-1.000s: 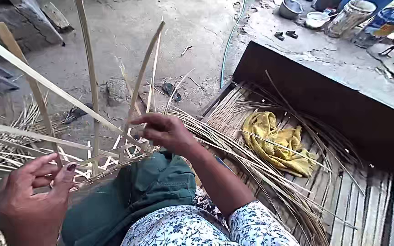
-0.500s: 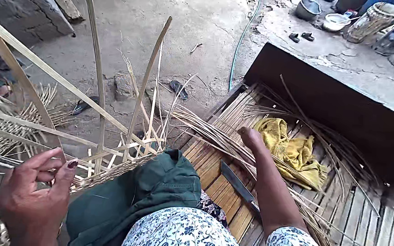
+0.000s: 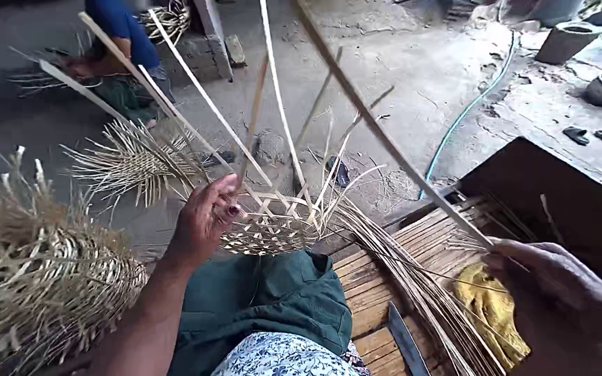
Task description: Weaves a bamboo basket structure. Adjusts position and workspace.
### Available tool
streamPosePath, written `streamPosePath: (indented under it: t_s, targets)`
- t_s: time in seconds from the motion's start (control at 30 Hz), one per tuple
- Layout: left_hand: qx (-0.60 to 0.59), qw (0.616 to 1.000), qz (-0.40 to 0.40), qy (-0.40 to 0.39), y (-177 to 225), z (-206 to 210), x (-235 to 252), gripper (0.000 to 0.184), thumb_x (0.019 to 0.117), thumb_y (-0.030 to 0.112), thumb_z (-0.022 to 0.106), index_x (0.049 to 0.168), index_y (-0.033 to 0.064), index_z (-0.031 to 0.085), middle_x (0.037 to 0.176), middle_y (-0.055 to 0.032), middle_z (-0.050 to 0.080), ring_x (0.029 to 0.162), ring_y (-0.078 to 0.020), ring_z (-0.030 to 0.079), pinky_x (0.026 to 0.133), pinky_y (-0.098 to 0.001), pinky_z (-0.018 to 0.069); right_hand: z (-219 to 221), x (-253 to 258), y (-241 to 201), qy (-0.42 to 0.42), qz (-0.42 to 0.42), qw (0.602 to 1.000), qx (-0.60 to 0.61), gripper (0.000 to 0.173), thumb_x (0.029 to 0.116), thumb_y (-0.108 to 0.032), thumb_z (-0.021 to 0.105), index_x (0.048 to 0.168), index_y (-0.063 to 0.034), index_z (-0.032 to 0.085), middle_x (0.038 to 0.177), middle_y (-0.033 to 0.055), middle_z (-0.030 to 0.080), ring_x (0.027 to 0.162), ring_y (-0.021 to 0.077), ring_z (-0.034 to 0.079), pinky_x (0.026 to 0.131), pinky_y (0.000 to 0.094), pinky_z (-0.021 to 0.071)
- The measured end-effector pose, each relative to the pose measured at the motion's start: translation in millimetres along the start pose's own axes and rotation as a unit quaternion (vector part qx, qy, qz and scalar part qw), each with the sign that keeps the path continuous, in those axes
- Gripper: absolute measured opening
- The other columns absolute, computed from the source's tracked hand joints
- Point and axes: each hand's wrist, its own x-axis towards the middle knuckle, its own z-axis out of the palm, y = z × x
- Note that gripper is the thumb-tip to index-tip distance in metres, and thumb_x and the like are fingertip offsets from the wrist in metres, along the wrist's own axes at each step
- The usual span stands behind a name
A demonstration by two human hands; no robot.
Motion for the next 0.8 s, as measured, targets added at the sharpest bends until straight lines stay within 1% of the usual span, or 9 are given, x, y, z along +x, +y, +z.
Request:
streamPosePath:
  t_s: [0.1,0.23,0.33,0.47,0.53,0.57,0.6,0.7,0.8]
  targets:
    - [-0.047,0.999,0.015,-0.01,1,2,-3,0.078,0.101,0.066,0.043,0.149,0.0047,0.049,0.136,-0.0097,0.065,0.112,-0.0163,0.064,0.096,-0.0393,0.0533,22,4,-12,-0.1,-0.019,0.994,0.027,0.019,0.1043,-0.025,0.061,0.117,-0.0152,0.072,0.096,0.0069,0.068,0.086,0.006,0.065,0.077,0.0205,0.056]
    - [-0.138,0.99,-0.01,-0.033,-1,-5,-8,0.085,0.0988,0.071,0.04,0.154,0.0066,0.044,0.138,-0.005,0.065,0.115,-0.0135,0.064,0.098,-0.0369,0.0536,29,3,-6,-0.233,0.052,0.969,0.062,0.018,0.0969,-0.011,0.065,0.106,-0.0003,0.076,0.093,0.0124,0.072,0.086,0.0069,0.066,0.082,0.0208,0.0551]
    - [-0.239,0.967,-0.089,0.007,1,-6,-12,0.07,0.1051,0.06,0.037,0.148,0.0067,0.052,0.124,-0.0049,0.071,0.104,-0.0137,0.068,0.093,-0.0352,0.0556,29,-8,6,-0.392,0.126,0.908,0.076,0.017,0.0931,0.0,0.065,0.106,0.0034,0.075,0.099,0.0154,0.074,0.087,0.0186,0.072,0.082,0.0384,0.0599]
    - [-0.259,0.952,-0.163,0.021,7,-12,-16,0.046,0.1092,0.039,0.04,0.134,0.0103,0.066,0.122,-0.003,0.073,0.105,-0.0141,0.069,0.092,-0.0342,0.0559,59,-35,15,-0.543,0.17,0.819,0.07,0.014,0.0937,-0.014,0.072,0.105,-0.0105,0.079,0.1,0.0055,0.077,0.092,0.0209,0.074,0.087,0.0514,0.0594]
    - [-0.252,0.953,-0.165,0.035,14,-10,-18,0.037,0.1075,0.033,0.047,0.125,0.0115,0.072,0.121,-0.0002,0.074,0.107,-0.0121,0.069,0.093,-0.032,0.0558,75,-40,1,-0.589,0.186,0.783,0.068,0.022,0.0942,-0.023,0.074,0.114,-0.0134,0.078,0.111,0.0068,0.076,0.104,0.025,0.072,0.094,0.0558,0.0557]
    - [-0.242,0.957,-0.155,0.043,17,-8,-19,0.033,0.1061,0.032,0.052,0.119,0.0114,0.074,0.119,0.0007,0.074,0.108,-0.0111,0.069,0.095,-0.0319,0.0557,83,-41,-7,-0.574,0.18,0.795,0.075,0.028,0.094,-0.026,0.075,0.119,-0.0136,0.077,0.116,0.0086,0.074,0.107,0.0269,0.071,0.096,0.0566,0.0545]
    - [-0.224,0.964,-0.136,0.045,19,-5,-21,0.03,0.1045,0.032,0.055,0.115,0.0116,0.075,0.119,0.001,0.074,0.11,-0.0109,0.069,0.097,-0.0329,0.0558,90,-41,-17,-0.522,0.16,0.833,0.085,0.03,0.0938,-0.027,0.075,0.12,-0.014,0.076,0.117,0.0088,0.074,0.107,0.0261,0.071,0.095,0.0548,0.0561]
    - [-0.133,0.99,-0.043,0.024,28,8,-25,0.033,0.1032,0.036,0.059,0.114,0.0112,0.076,0.124,-0.0029,0.071,0.118,-0.014,0.065,0.103,-0.0375,0.0535,117,-24,-54,-0.26,0.039,0.958,0.116,0.032,0.1002,-0.034,0.066,0.121,-0.0113,0.074,0.121,0.0064,0.072,0.11,0.0138,0.069,0.094,0.0349,0.0591]
    - [-0.047,0.998,0.029,0.007,51,21,-31,0.034,0.103,0.042,0.057,0.114,0.0174,0.078,0.124,-0.0055,0.071,0.115,-0.0196,0.065,0.098,-0.0465,0.0507,147,14,-98,-0.088,-0.064,0.988,0.111,0.042,0.105,-0.039,0.057,0.125,-0.0046,0.071,0.122,0.0112,0.071,0.111,0.0182,0.067,0.095,0.0369,0.0565]
